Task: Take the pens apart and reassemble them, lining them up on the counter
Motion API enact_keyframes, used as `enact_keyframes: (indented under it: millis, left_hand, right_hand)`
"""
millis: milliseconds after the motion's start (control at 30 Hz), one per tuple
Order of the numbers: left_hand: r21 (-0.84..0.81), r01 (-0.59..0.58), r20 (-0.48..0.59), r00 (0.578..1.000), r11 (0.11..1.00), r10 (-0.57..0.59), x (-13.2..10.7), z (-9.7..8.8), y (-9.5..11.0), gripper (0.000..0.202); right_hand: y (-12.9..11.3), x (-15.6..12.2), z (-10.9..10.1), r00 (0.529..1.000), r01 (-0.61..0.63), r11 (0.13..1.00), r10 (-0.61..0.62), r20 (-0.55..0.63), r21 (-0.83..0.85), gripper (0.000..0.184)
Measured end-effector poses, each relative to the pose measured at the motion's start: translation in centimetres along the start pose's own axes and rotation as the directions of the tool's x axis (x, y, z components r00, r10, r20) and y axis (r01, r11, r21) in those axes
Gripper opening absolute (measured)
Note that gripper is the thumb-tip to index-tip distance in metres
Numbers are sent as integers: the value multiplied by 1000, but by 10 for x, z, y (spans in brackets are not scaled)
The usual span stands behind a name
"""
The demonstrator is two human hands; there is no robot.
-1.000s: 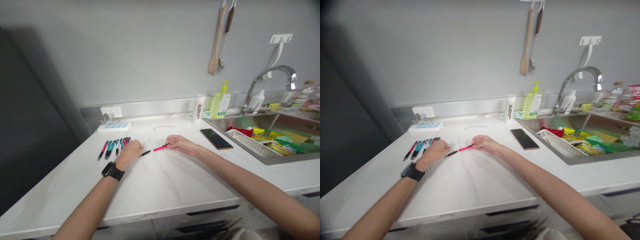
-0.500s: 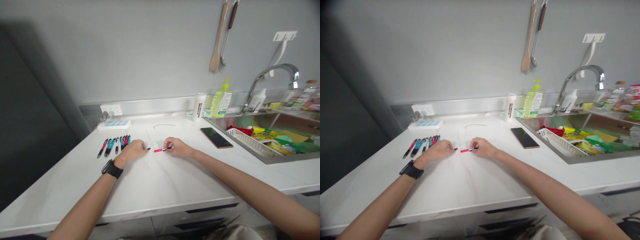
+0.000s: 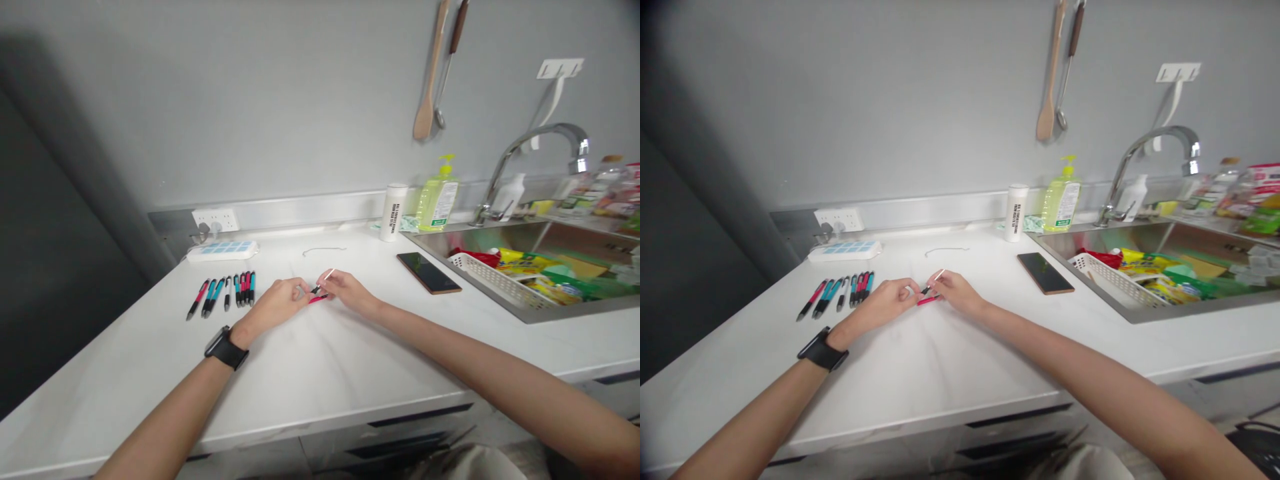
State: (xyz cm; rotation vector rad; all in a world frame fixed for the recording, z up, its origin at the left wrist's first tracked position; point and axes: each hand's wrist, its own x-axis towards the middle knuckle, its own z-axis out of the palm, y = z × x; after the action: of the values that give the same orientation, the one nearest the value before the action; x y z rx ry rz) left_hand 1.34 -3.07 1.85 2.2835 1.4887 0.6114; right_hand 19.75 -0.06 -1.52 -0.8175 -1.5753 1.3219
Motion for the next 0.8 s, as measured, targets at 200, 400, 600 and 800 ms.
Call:
enact_keyframes:
  millis: [200,400,600,800]
  left_hand:
    - [98,29,15,999,995,-31,-1,-2,2,26]
    - [360,130,7,990,924,-142,1,-5,-7,29]
    - [528,183,11,975,829,-223,3,-8,-21,30]
    - [291,154,-105,986,944,-129,3,0,-9,38]
  right_hand:
    - [-6,-2,-5,992,-45,987,63,-113,154,28]
    - [-1,1,-12,971,-72,978,113,-211,194,18]
    - [2,3,-12,961,-118,973,162,-224,197,18]
    - [-1,-1,-11,982,-104,976,131,-137,189,28]
